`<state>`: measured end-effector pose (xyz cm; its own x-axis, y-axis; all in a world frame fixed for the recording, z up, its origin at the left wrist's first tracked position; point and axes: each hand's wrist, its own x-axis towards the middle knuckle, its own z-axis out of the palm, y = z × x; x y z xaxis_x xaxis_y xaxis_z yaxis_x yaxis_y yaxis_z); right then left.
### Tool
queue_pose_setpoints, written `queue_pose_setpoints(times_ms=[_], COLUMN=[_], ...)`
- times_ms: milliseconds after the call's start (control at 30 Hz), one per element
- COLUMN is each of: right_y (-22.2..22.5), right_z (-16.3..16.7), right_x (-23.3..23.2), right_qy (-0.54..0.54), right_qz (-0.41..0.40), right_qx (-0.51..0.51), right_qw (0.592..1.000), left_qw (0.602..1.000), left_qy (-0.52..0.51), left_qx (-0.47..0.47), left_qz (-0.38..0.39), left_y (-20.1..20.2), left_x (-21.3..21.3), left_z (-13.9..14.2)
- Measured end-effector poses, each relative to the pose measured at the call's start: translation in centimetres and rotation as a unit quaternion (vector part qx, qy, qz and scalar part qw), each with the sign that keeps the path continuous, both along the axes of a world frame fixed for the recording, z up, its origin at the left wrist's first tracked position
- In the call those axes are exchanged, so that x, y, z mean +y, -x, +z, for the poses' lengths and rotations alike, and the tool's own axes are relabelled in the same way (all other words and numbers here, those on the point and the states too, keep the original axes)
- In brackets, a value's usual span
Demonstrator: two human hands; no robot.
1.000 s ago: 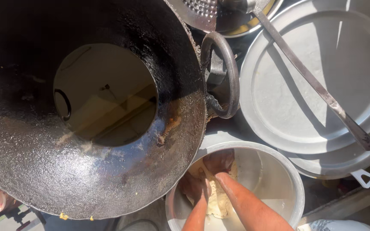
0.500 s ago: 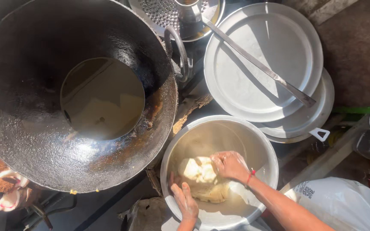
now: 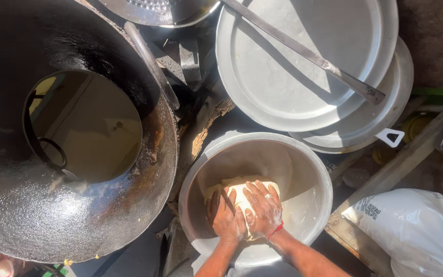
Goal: The person kneads a large mass of dough by hand in a white plastic bucket. They repeatedly press, fold, and turn the dough to develop its texture. The camera is positioned overhead, showing the hands and the bucket throughout the process.
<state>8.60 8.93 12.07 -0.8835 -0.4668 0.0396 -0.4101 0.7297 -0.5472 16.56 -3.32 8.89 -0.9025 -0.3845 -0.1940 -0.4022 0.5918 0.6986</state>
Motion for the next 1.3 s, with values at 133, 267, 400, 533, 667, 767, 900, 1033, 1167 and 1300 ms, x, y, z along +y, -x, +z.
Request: queue_pose_setpoints(times_ms=[133,267,400,533,667,767,900,1033,1167,1300], right_y=[1.6,3.4,5.1,8.4,10.9,8.2,0.0,-4.5,-5.2,-5.0], right_z=[-4.8,-10.7,-15.1,-14.5,-8.3,-2.1,3.1,2.9,0.4,-2.3], right_x=[0.1,-0.1,-0.3,-1.7,-2.5,-1.2,0.0,-1.5,-2.7,-2.6], right_qy=[-0.091,-0.266,-0.247,-0.235,-0.214,-0.107,0.076,0.032,-0.009,0.006], right_qz=[-0.025,-0.056,-0.079,-0.09,-0.051,-0.049,0.027,-0.114,-0.119,-0.109], right_qx=[-0.2,-0.419,-0.33,-0.279,-0.338,-0.24,-0.291,-0.045,-0.095,-0.052], right_qw=[0.975,0.866,0.908,0.927,0.915,0.964,0.953,0.992,0.988,0.993], left_qw=[0.996,0.989,0.998,0.989,0.989,0.985,0.978,0.963,0.986,0.971], left_qy=[0.083,0.144,-0.003,0.055,-0.086,-0.071,0.156,0.019,0.128,0.163], left_qx=[-0.004,0.01,-0.067,-0.136,-0.117,-0.079,-0.126,-0.268,-0.094,-0.099], left_qz=[-0.042,-0.046,-0.013,-0.009,0.011,-0.138,-0.056,0.015,-0.044,-0.144], left_y=[2.7,5.4,7.9,11.1,12.3,9.3,2.9,-0.4,-0.2,-0.2], left_x=[-0.3,-1.3,-1.7,-1.9,-3.0,-3.2,-0.3,0.6,-1.0,-2.0], left_z=[-4.7,-7.9,-11.3,-12.9,-8.3,-2.4,2.3,1.6,-0.9,-3.8])
